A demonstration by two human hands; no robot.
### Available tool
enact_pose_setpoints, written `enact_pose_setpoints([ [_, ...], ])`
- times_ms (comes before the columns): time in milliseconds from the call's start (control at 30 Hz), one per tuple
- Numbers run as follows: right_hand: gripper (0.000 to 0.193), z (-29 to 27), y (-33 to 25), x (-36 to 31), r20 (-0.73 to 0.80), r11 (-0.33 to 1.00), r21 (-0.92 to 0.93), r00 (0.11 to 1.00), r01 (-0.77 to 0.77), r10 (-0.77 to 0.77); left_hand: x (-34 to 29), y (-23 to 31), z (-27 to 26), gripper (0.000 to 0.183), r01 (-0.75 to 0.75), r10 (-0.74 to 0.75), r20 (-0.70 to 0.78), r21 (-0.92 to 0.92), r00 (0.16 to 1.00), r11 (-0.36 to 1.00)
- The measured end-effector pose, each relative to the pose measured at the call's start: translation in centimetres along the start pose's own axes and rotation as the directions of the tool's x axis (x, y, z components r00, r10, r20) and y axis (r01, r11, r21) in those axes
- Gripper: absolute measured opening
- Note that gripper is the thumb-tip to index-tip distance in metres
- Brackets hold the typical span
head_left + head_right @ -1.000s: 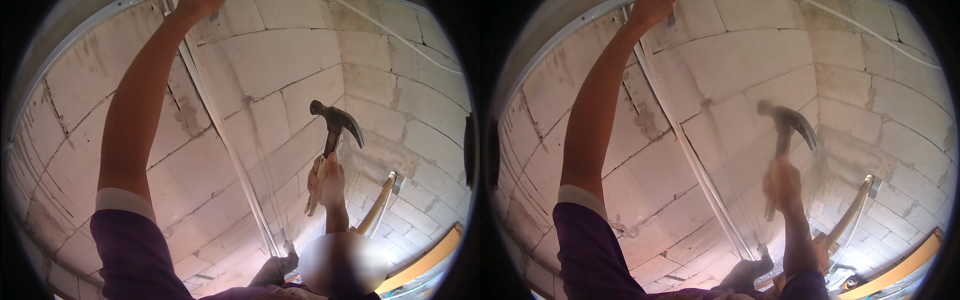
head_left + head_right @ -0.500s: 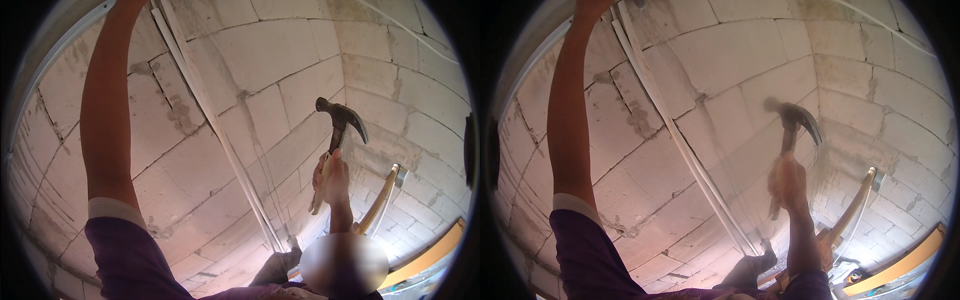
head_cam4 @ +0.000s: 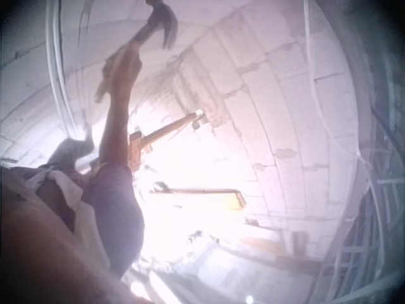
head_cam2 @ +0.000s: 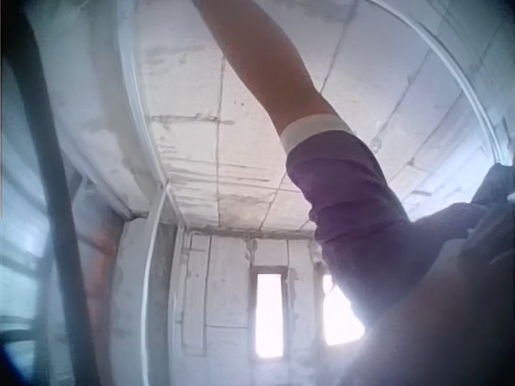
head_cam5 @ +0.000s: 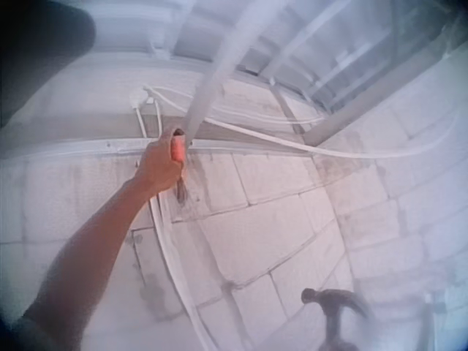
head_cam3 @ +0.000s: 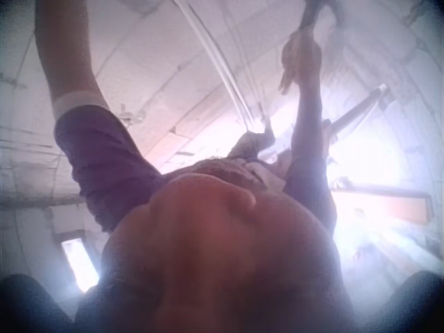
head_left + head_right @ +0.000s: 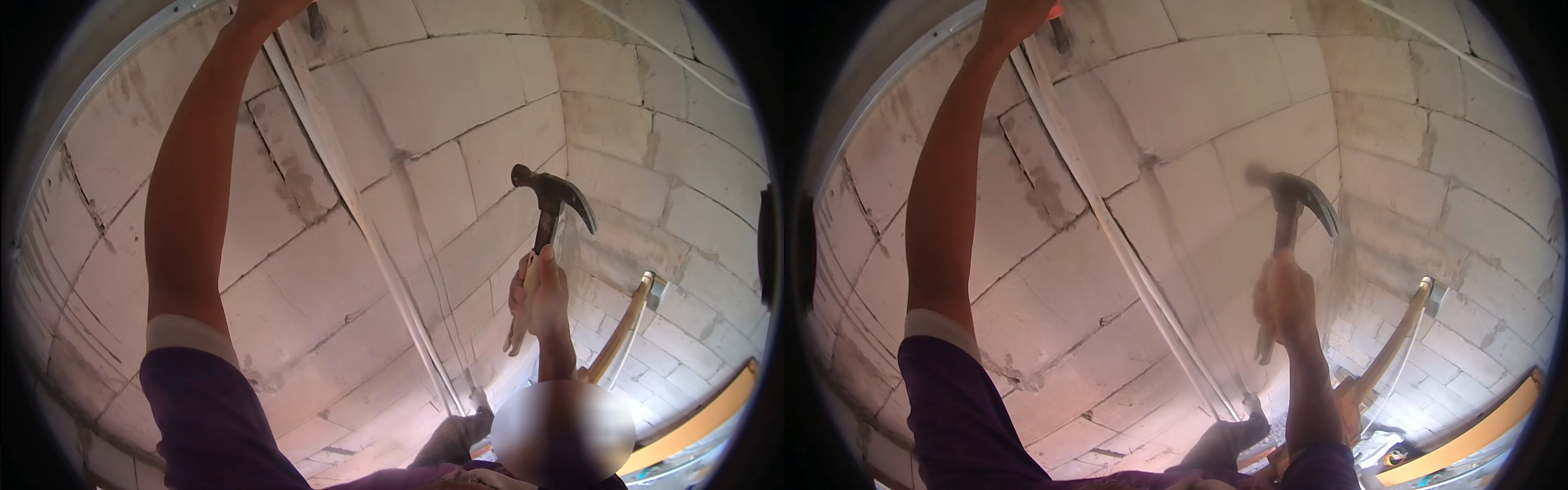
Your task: The person secures a white plastic conduit to a white cinder block wall using a hammer and a chisel. They repeatedly position the chisel against the conduit and strike it with the hammer to drive fasteners into the wall.
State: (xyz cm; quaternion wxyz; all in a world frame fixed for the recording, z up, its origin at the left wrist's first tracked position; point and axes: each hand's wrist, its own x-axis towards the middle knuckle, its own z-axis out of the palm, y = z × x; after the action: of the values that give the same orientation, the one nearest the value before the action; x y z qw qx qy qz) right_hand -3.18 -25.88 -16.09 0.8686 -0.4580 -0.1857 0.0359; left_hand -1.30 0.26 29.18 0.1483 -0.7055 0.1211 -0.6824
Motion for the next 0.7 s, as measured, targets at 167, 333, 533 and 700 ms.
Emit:
enact_pose_setpoints([
  [167, 0.059, 0.6, 0.2, -0.1, 0.102, 0.999, 0.035, 0.995, 0.005, -0.009, 1.3, 1.9, -5.2, 0.037, -0.131, 0.124, -0.098, -0.067, 0.987, 0.989],
  [333, 0.061, -0.8, -0.5, -0.2, -0.015, 0.999, 0.041, 1.0, 0.004, -0.004, 0.5, -0.1, 0.8, 0.028, -0.098, 0.078, -0.138, -0.141, 0.987, 0.985],
  [533, 0.061, -0.7, -0.1, -0.7, 0.093, 1.0, 0.018, 0.996, 0.006, -0.007, -3.3, -1.8, 1.6, 0.041, -0.124, 0.131, -0.204, 0.043, 0.97, 0.991],
  [700, 0.061, 0.0, -1.0, -1.2, 0.098, 0.998, 0.0, 0.993, 0.059, -0.059, 1.2, 1.5, -5.7, 0.048, 0.018, -0.013, 0.026, -0.182, 1.0, 0.983],
])
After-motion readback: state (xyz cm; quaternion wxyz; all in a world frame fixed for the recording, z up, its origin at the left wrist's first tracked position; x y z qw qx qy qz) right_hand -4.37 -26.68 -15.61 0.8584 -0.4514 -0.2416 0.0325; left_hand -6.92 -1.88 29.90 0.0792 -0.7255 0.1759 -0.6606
